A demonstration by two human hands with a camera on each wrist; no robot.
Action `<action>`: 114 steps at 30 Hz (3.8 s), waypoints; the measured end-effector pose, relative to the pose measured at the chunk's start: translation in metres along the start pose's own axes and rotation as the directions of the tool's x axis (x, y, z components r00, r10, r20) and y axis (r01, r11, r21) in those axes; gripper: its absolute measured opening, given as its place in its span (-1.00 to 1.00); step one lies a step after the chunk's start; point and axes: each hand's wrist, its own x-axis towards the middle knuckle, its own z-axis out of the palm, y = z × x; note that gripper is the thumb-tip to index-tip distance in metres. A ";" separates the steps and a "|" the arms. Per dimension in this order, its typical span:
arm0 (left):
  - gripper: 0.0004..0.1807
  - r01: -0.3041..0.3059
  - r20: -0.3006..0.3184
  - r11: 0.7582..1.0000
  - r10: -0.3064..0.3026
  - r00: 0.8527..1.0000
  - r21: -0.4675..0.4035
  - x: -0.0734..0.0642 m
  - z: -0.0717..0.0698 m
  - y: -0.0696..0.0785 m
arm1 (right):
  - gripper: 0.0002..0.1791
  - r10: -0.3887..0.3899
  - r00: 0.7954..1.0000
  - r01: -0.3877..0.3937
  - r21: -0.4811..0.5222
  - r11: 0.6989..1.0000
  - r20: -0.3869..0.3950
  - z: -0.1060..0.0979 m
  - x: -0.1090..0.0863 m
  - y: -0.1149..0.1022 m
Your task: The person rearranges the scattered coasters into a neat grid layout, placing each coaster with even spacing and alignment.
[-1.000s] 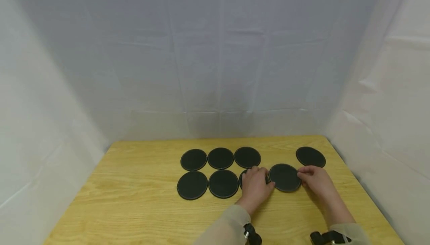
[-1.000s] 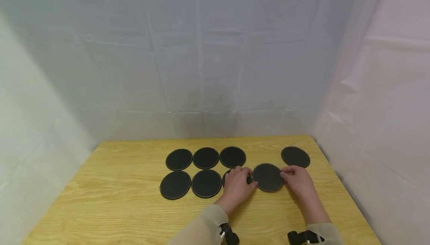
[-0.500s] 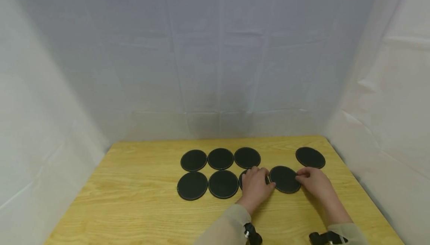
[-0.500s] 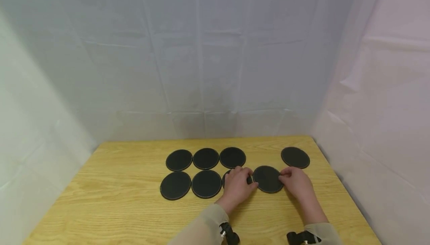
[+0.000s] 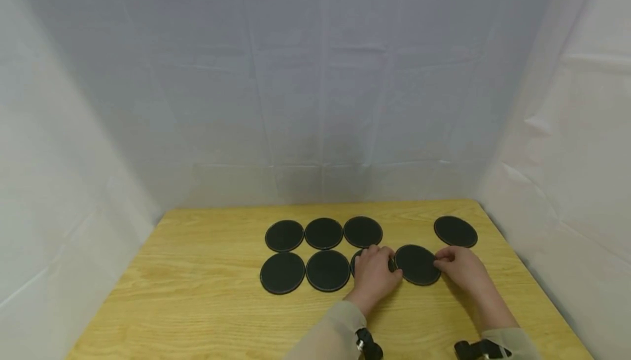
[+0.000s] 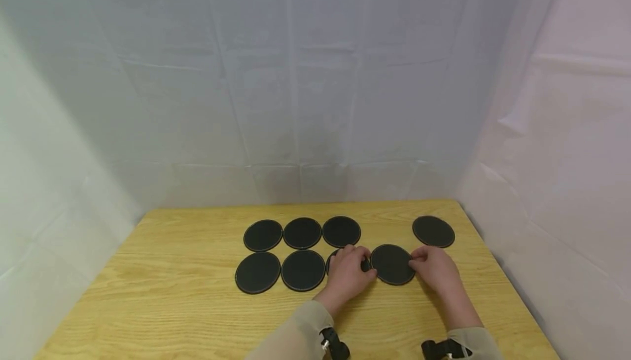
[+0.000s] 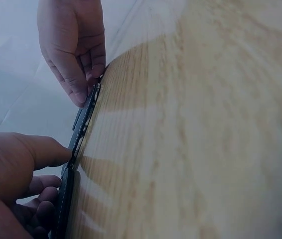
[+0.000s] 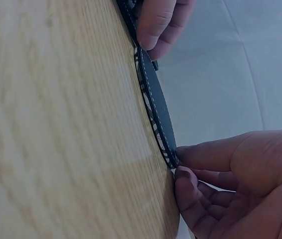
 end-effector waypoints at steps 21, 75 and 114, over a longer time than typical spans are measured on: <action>-0.71 0.001 -0.010 1.000 -0.001 1.000 0.021 -0.001 0.003 0.001 | -0.80 -0.013 1.000 0.013 -0.007 1.000 -0.002 -0.001 0.003 0.006; -0.68 -0.032 -0.016 0.997 0.031 0.999 -0.075 0.017 -0.020 0.010 | -0.54 0.028 0.997 -0.022 0.086 0.996 -0.077 -0.027 -0.002 0.022; -0.49 0.055 0.243 0.996 -0.071 0.967 0.074 0.058 0.007 0.046 | -0.34 0.186 0.982 -0.181 0.096 0.979 -0.045 -0.036 0.022 0.048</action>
